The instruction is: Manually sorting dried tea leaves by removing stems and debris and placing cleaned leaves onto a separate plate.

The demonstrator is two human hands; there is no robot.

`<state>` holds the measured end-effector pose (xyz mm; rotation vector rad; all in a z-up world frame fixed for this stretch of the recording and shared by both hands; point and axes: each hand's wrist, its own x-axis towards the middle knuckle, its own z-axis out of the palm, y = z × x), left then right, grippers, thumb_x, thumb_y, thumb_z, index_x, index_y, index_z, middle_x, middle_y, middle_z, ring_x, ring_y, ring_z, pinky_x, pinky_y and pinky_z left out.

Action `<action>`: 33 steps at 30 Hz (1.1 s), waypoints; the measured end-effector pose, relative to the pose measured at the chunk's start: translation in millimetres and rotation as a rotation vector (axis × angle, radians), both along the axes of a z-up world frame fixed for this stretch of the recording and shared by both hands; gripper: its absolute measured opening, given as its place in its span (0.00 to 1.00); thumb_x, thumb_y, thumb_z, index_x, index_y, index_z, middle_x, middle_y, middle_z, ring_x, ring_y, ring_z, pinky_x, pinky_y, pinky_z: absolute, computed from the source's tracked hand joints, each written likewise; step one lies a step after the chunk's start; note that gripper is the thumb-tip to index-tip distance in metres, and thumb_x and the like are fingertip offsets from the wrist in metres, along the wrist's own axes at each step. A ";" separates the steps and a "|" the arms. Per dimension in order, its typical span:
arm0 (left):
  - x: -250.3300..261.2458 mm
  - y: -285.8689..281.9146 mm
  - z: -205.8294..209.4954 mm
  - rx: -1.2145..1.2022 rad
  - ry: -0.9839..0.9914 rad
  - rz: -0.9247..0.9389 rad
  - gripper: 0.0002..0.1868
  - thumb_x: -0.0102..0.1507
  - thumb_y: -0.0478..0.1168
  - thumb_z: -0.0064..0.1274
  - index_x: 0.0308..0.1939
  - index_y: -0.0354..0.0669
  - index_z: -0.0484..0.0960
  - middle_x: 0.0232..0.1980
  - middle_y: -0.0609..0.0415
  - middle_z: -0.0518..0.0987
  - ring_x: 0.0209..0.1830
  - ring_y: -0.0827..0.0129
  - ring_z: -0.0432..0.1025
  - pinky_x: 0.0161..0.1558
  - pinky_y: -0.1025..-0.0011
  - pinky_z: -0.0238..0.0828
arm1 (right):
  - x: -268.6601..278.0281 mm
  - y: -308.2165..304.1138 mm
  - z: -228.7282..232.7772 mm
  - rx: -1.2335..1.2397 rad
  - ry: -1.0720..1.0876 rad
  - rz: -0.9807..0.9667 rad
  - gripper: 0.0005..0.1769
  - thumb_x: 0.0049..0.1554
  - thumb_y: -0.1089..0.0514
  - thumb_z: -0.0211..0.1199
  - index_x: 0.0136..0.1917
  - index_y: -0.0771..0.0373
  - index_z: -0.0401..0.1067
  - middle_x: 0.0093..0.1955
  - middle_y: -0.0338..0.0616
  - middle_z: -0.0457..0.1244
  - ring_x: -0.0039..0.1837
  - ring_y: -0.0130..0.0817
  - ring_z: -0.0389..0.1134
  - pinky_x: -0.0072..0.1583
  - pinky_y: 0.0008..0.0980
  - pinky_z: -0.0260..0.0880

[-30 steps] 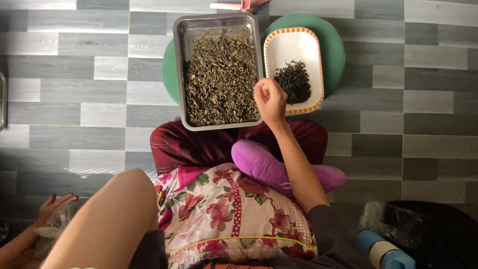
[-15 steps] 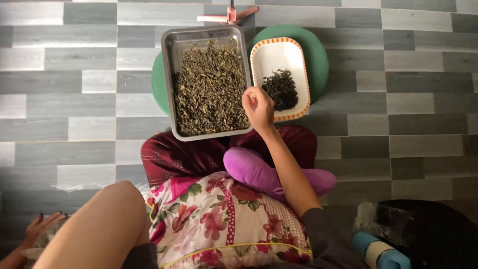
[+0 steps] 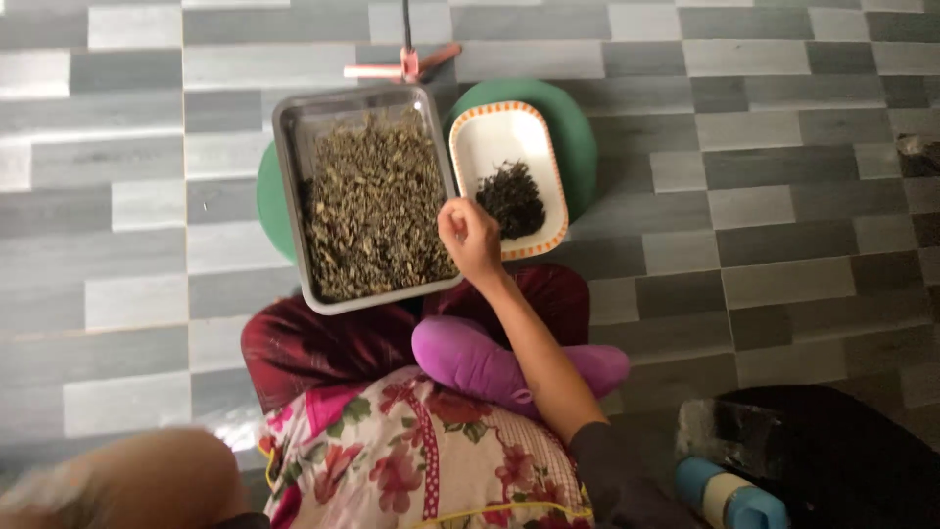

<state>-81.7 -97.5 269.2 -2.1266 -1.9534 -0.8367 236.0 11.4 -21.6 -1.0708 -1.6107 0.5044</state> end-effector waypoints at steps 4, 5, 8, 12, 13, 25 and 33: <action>11.9 74.1 -76.7 0.042 -0.138 -0.116 0.20 0.71 0.31 0.47 0.68 0.43 0.73 0.57 0.48 0.82 0.47 0.63 0.71 0.53 0.56 0.70 | -2.3 -1.8 1.1 -0.015 -0.029 0.003 0.03 0.61 0.65 0.64 0.47 0.62 0.70 0.33 0.37 0.58 0.33 0.26 0.60 0.37 0.29 0.63; 26.5 94.6 -107.9 0.056 -0.128 -0.125 0.20 0.71 0.31 0.47 0.68 0.43 0.73 0.57 0.48 0.82 0.47 0.63 0.71 0.53 0.56 0.70 | -3.8 0.0 -2.0 0.000 -0.019 -0.006 0.03 0.61 0.65 0.64 0.47 0.62 0.70 0.33 0.37 0.58 0.33 0.26 0.60 0.37 0.29 0.63; 66.3 134.1 -191.3 -0.251 -0.077 -0.374 0.50 0.48 0.49 0.74 0.71 0.50 0.66 0.77 0.38 0.58 0.75 0.43 0.57 0.72 0.49 0.62 | -4.0 -0.7 -6.7 -0.068 -0.044 0.047 0.05 0.59 0.66 0.64 0.47 0.62 0.70 0.31 0.35 0.57 0.32 0.25 0.59 0.35 0.29 0.60; 99.1 143.1 -244.4 -0.602 0.124 -0.196 0.63 0.43 0.57 0.76 0.78 0.61 0.56 0.80 0.38 0.48 0.78 0.37 0.48 0.67 0.34 0.54 | -5.7 -1.7 -3.4 -0.035 -0.053 0.059 0.05 0.59 0.67 0.65 0.47 0.61 0.70 0.32 0.34 0.58 0.33 0.24 0.59 0.36 0.27 0.60; 106.3 145.1 -255.9 -0.575 0.261 -0.208 0.67 0.42 0.61 0.77 0.78 0.59 0.54 0.80 0.36 0.46 0.79 0.33 0.44 0.65 0.27 0.50 | -4.8 -0.6 -5.6 -0.043 -0.054 0.060 0.05 0.60 0.67 0.65 0.47 0.61 0.70 0.32 0.34 0.59 0.32 0.23 0.59 0.35 0.26 0.59; 107.0 126.3 -286.5 -0.410 0.056 -0.163 0.32 0.55 0.30 0.63 0.63 0.47 0.75 0.63 0.46 0.72 0.64 0.49 0.67 0.59 0.57 0.71 | -14.4 10.3 -34.0 -0.193 -0.328 0.215 0.10 0.61 0.59 0.68 0.54 0.62 0.70 0.38 0.36 0.65 0.34 0.27 0.66 0.33 0.28 0.66; 105.8 124.2 -284.2 -0.303 -0.235 -0.132 0.23 0.56 0.26 0.56 0.56 0.43 0.78 0.55 0.48 0.76 0.56 0.50 0.73 0.52 0.58 0.76 | -25.2 3.6 3.9 -0.266 -0.603 0.246 0.27 0.55 0.55 0.71 0.64 0.64 0.66 0.56 0.48 0.62 0.52 0.42 0.68 0.51 0.39 0.74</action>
